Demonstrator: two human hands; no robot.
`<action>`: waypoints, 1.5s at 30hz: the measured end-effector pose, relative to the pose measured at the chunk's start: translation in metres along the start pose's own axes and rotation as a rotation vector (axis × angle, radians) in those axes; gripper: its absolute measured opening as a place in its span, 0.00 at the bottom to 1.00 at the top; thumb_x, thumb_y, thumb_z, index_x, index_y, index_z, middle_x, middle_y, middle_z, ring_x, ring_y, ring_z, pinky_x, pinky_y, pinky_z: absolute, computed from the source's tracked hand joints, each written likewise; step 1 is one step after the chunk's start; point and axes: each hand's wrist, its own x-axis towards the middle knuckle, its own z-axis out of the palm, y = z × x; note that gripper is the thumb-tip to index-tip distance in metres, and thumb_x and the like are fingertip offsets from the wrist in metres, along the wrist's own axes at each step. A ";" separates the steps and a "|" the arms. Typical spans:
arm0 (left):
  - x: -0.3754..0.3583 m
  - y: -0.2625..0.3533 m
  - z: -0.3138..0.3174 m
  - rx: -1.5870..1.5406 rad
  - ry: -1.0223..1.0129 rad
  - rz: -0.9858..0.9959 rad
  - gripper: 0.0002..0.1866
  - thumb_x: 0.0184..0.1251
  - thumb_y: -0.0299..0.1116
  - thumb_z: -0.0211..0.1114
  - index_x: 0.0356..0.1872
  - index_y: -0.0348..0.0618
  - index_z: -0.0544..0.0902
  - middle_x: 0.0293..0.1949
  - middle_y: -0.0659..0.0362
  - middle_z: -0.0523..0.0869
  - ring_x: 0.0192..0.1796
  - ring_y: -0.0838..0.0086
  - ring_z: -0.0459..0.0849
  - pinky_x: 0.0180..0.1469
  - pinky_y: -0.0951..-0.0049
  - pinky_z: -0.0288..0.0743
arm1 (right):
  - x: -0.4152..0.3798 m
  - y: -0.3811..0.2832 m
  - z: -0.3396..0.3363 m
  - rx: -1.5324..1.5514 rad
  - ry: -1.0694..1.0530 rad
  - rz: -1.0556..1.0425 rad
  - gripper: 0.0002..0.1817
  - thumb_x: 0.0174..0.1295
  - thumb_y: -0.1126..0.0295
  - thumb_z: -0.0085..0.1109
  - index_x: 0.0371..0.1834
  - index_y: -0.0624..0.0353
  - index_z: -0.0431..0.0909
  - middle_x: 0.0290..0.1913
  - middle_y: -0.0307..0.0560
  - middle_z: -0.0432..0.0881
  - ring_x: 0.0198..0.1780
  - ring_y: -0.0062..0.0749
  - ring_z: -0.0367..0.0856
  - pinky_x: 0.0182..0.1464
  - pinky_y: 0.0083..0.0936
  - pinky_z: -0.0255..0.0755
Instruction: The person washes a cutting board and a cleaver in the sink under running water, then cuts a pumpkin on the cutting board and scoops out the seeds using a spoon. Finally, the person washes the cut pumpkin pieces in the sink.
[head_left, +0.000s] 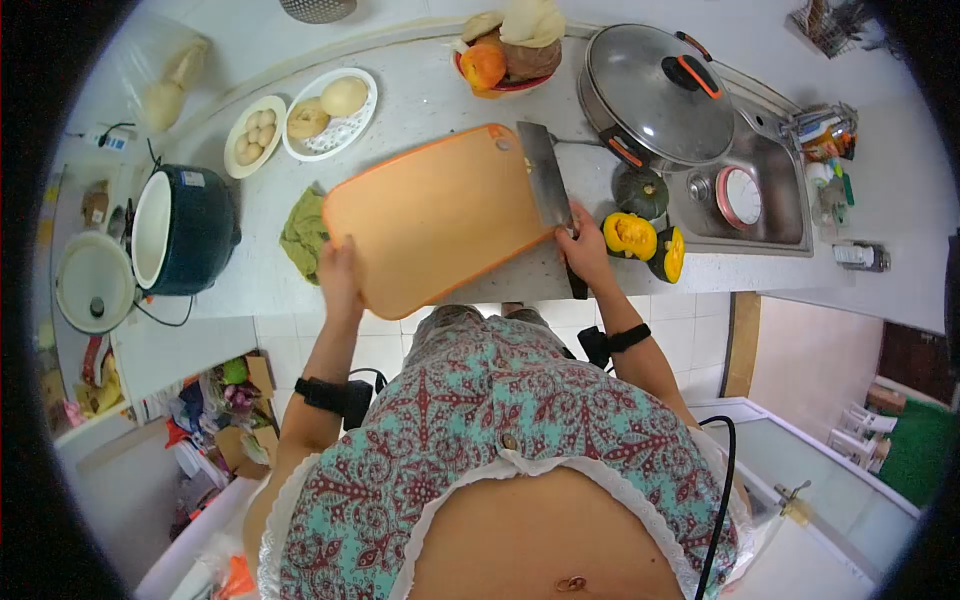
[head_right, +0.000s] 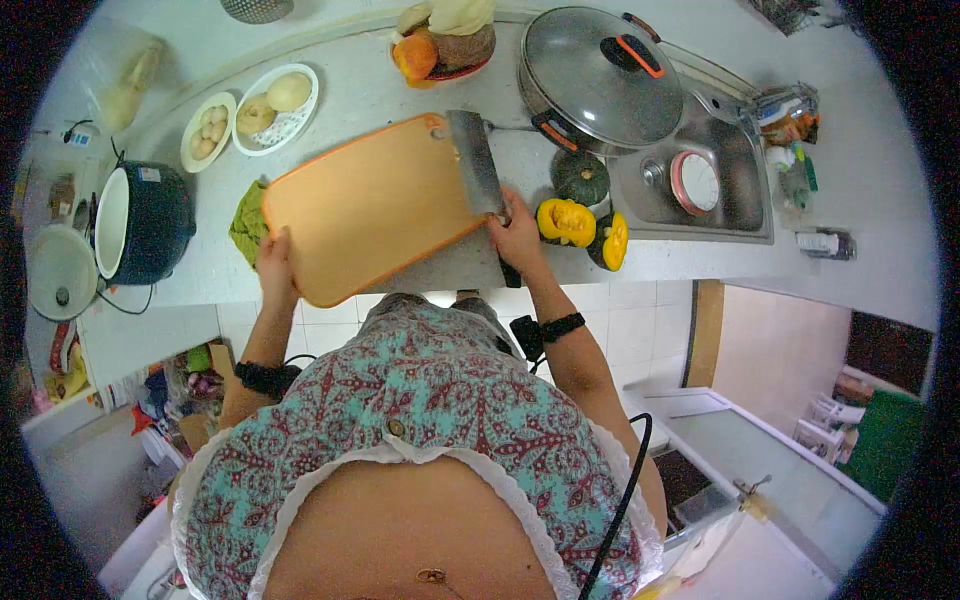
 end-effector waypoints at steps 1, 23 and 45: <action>-0.005 0.009 -0.008 -0.003 0.014 0.005 0.11 0.70 0.34 0.58 0.44 0.36 0.77 0.39 0.57 0.83 0.39 0.74 0.81 0.42 0.72 0.77 | 0.000 0.000 -0.002 0.044 -0.043 -0.057 0.26 0.58 0.73 0.54 0.61 0.67 0.64 0.21 0.39 0.74 0.18 0.21 0.72 0.21 0.21 0.66; -0.054 0.100 0.109 -0.178 -0.225 0.303 0.11 0.73 0.34 0.52 0.45 0.36 0.75 0.44 0.55 0.81 0.43 0.72 0.82 0.47 0.73 0.77 | -0.161 0.006 -0.238 0.315 0.426 -0.047 0.16 0.61 0.79 0.54 0.52 0.65 0.66 0.23 0.37 0.72 0.17 0.17 0.68 0.19 0.17 0.63; -0.199 -0.051 0.596 -0.181 -0.128 0.260 0.10 0.71 0.36 0.57 0.35 0.40 0.76 0.32 0.64 0.80 0.34 0.82 0.75 0.39 0.79 0.70 | 0.054 0.147 -0.690 -0.606 0.074 -0.044 0.35 0.65 0.66 0.56 0.68 0.69 0.49 0.20 0.47 0.78 0.15 0.31 0.73 0.19 0.29 0.68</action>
